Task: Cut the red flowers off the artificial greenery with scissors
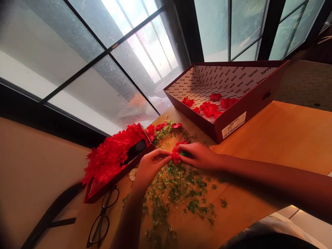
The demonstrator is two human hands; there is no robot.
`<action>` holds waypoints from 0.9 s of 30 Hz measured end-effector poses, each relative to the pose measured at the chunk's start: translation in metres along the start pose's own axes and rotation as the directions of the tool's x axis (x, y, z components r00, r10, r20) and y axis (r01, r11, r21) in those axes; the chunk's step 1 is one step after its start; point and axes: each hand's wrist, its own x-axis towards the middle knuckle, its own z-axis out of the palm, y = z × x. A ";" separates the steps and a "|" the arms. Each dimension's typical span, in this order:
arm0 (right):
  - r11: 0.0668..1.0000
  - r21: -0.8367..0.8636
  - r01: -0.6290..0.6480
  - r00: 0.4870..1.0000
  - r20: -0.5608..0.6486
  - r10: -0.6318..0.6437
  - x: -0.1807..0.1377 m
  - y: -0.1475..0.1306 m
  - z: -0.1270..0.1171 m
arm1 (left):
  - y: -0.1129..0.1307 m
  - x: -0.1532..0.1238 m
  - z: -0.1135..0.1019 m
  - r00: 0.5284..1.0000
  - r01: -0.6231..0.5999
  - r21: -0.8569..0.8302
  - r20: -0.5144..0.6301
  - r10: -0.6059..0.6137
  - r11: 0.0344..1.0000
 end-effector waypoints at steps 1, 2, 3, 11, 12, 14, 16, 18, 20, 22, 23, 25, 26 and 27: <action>0.999 0.038 0.001 1.000 -0.005 -0.001 0.000 -0.001 0.000 | 0.000 0.000 0.000 1.000 0.002 -0.003 0.002 -0.001 1.000; 0.997 0.080 -0.005 1.000 -0.007 0.006 0.001 -0.002 0.000 | 0.000 0.000 0.000 1.000 0.003 -0.008 0.008 -0.003 1.000; 0.992 0.122 -0.019 1.000 -0.006 0.019 0.001 -0.003 0.000 | 0.000 0.000 0.000 1.000 0.005 -0.016 0.016 -0.005 1.000; 0.987 0.142 -0.074 0.997 -0.003 0.076 0.004 -0.002 0.000 | 0.006 -0.003 0.001 0.998 -0.061 0.043 -0.032 0.063 0.997; 0.993 0.099 -0.059 0.998 -0.004 0.060 0.004 -0.002 0.000 | 0.007 -0.003 -0.001 0.997 -0.074 0.074 -0.018 0.076 0.994; 0.998 0.063 -0.026 1.000 0.001 0.026 0.003 -0.001 0.000 | 0.008 -0.004 -0.004 0.996 -0.085 0.112 0.033 0.081 0.990; 0.999 0.054 -0.001 1.000 0.016 0.000 0.002 0.000 0.000 | 0.007 -0.004 -0.004 0.996 -0.075 0.130 0.059 0.067 0.989; 1.000 0.003 -0.003 1.000 0.022 0.003 -0.001 0.001 0.001 | 0.004 -0.004 -0.001 0.997 -0.073 0.143 0.036 0.069 0.987; 0.999 -0.046 -0.019 1.000 0.022 0.020 -0.002 0.003 0.002 | 0.002 -0.003 0.003 0.996 -0.093 0.155 0.004 0.093 0.984; 1.000 -0.022 -0.018 0.999 0.032 0.019 -0.003 0.005 0.003 | 0.003 -0.002 0.003 0.995 -0.104 0.132 0.021 0.102 0.986; 1.000 0.013 -0.011 0.999 0.039 0.011 -0.002 0.006 0.003 | 0.004 -0.001 0.000 0.995 -0.094 0.100 0.041 0.091 0.991; 0.997 0.080 -0.014 1.000 0.016 0.013 0.000 0.007 0.003 | 0.005 -0.001 -0.012 0.997 -0.046 0.033 0.062 0.044 0.998; 0.994 0.104 -0.028 1.000 -0.009 0.029 0.001 0.008 0.002 | 0.003 -0.001 -0.020 0.998 -0.018 0.030 0.059 0.016 0.999; 0.992 0.119 -0.048 0.998 -0.036 0.052 0.002 0.008 0.002 | 0.001 -0.001 -0.028 0.999 0.004 0.065 0.043 -0.007 0.998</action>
